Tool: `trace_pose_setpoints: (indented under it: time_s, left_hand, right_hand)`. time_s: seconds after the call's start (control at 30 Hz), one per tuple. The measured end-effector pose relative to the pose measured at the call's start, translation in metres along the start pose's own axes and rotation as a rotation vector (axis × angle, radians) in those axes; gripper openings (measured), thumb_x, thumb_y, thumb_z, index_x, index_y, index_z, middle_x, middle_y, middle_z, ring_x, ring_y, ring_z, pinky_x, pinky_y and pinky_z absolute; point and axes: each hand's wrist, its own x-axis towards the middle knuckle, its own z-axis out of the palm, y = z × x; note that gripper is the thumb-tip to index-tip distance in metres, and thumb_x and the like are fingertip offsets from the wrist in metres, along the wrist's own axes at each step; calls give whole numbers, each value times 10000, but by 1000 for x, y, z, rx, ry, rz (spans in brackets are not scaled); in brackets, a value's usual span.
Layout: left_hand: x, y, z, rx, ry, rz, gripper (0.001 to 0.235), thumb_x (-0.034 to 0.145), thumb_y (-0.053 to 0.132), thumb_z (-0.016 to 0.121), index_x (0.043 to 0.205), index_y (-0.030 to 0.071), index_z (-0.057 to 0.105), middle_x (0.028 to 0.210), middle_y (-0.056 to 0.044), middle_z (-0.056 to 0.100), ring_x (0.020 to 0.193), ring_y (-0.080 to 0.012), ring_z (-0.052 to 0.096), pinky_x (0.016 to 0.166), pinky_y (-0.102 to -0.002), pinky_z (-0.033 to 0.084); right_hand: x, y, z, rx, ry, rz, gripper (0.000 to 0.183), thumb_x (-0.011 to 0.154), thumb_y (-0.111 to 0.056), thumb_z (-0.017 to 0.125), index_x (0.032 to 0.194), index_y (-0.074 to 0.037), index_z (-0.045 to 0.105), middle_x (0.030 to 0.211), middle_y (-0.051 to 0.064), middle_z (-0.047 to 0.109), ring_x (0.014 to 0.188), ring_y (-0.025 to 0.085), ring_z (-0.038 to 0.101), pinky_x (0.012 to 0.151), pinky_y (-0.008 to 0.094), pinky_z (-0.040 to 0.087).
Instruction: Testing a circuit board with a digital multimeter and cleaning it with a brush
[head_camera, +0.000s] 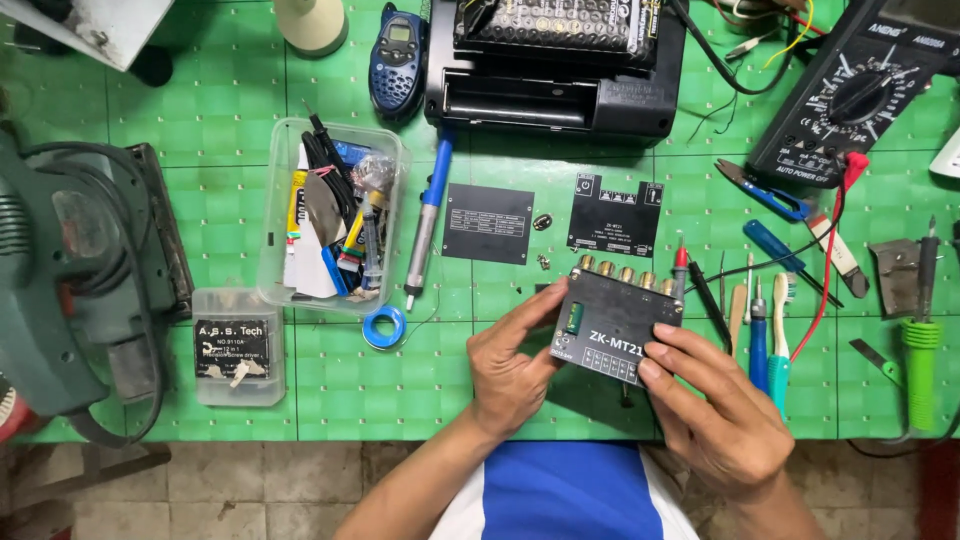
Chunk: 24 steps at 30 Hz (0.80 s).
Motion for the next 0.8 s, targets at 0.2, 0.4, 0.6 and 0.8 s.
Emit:
trace_pose_setpoints:
  time_s: [0.2,0.4,0.6,0.8]
  left_hand:
    - [-4,-7,-2,18,-30,62,452,913,7,789,1336,25,632,1347,-192,672,1279,-302,690,1157,-367,578]
    - [5,10,-4,381,-33,285,412,1061,410,592,1291,78,674,1381,-162,647,1299,-369,636,1130,-481,549]
    - [-3,25,-1,182,-169,-342,334,872,259,797,1131,61,722,964,-32,774,869,-106,712,778,-255,620]
    - [-7,22,-2,-104,-147,-570,378,874,214,805,1180,-1,746,945,-47,766,670,-20,572,594,-170,535]
  right_hand:
    - [-6,3,2,-38,51,-76,142,925,61,695,1065,54,712,1045,221,708,1004,454,758,883,443,669]
    - [-11,-2,-13,5,-27,132,231,924,22,723,1153,-4,708,1129,166,752,1072,334,766,979,366,627]
    - [11,7,-22,214,-131,1107,219,885,-109,760,1094,-103,825,777,13,739,593,86,519,514,231,413]
    - [10,24,-13,602,-122,1227,242,898,-26,710,1118,33,794,711,128,679,483,183,568,465,268,476]
